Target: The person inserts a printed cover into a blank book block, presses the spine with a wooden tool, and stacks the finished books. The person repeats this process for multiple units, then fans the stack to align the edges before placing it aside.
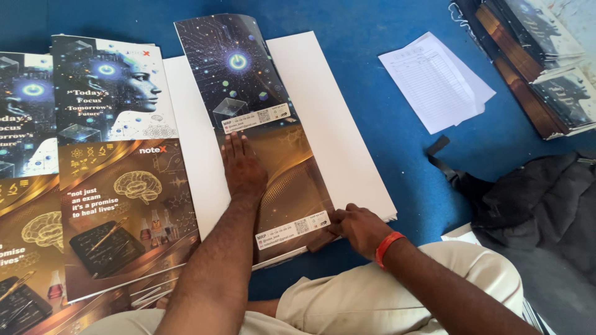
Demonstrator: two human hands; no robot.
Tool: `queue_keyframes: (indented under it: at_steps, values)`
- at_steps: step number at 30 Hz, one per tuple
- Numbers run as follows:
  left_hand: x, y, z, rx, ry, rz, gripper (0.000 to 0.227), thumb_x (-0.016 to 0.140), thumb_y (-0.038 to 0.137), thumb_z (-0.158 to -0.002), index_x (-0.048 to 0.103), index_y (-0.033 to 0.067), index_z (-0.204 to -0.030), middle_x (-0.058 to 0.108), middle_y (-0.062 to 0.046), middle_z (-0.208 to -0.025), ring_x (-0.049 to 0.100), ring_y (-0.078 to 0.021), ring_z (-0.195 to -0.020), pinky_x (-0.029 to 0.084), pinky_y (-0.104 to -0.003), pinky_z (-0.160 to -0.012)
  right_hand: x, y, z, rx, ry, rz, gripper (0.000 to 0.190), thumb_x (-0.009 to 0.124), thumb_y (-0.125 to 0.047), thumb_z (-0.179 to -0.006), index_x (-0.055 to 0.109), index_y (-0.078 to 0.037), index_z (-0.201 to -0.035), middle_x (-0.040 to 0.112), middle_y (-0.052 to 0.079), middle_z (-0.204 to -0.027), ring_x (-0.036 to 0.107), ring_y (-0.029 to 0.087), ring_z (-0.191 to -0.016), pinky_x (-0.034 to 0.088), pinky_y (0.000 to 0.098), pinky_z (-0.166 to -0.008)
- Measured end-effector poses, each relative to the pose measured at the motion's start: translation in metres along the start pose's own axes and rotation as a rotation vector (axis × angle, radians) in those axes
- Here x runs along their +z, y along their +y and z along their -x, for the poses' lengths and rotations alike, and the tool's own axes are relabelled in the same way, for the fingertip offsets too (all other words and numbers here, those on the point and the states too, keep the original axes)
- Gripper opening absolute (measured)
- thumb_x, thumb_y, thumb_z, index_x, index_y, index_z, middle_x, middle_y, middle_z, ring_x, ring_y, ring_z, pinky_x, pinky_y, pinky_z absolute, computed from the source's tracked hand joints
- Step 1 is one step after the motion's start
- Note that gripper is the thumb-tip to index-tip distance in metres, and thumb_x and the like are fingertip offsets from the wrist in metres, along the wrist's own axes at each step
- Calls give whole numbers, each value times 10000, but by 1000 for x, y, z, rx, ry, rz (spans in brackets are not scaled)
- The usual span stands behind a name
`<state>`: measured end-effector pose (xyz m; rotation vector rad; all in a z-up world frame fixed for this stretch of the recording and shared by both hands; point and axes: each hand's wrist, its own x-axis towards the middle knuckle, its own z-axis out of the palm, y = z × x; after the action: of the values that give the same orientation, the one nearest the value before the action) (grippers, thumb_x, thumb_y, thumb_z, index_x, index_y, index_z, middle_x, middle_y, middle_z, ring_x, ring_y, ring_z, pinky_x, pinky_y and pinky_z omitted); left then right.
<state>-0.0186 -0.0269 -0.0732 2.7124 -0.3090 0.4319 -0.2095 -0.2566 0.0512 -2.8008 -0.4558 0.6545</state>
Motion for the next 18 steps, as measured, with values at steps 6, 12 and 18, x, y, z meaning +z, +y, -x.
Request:
queue_keyframes:
  at_steps: [6, 12, 18]
  values:
    - [-8, 2, -2, -5, -40, -17, 598, 471, 116, -959, 388, -114, -1505, 303, -280, -1626, 236, -397, -1540, 155, -493, -1272, -1, -2, 12, -129, -82, 62, 294, 554, -91, -952, 766, -157, -1145, 621, -1, -1418, 590, 314, -1060, 484, 420, -985]
    - [-42, -15, 24, 57, -180, -81, 681, 512, 99, -867, 361, -110, -1496, 274, -292, -1619, 221, -405, -1517, 150, -481, -1249, -15, -4, -18, -39, 448, 36, 486, 595, 18, -869, 674, -127, -1327, 667, 62, -1322, 598, 292, -1260, 482, 420, -1102]
    - [-49, -28, 53, 55, -85, -15, 558, 466, 106, -964, 411, -84, -1486, 340, -295, -1599, 289, -420, -1516, 199, -490, -1258, 4, -42, -54, 205, 22, 158, 745, 556, -461, -1000, 230, -134, -1585, 210, 171, -1644, 234, 420, -1494, 288, 542, -1178]
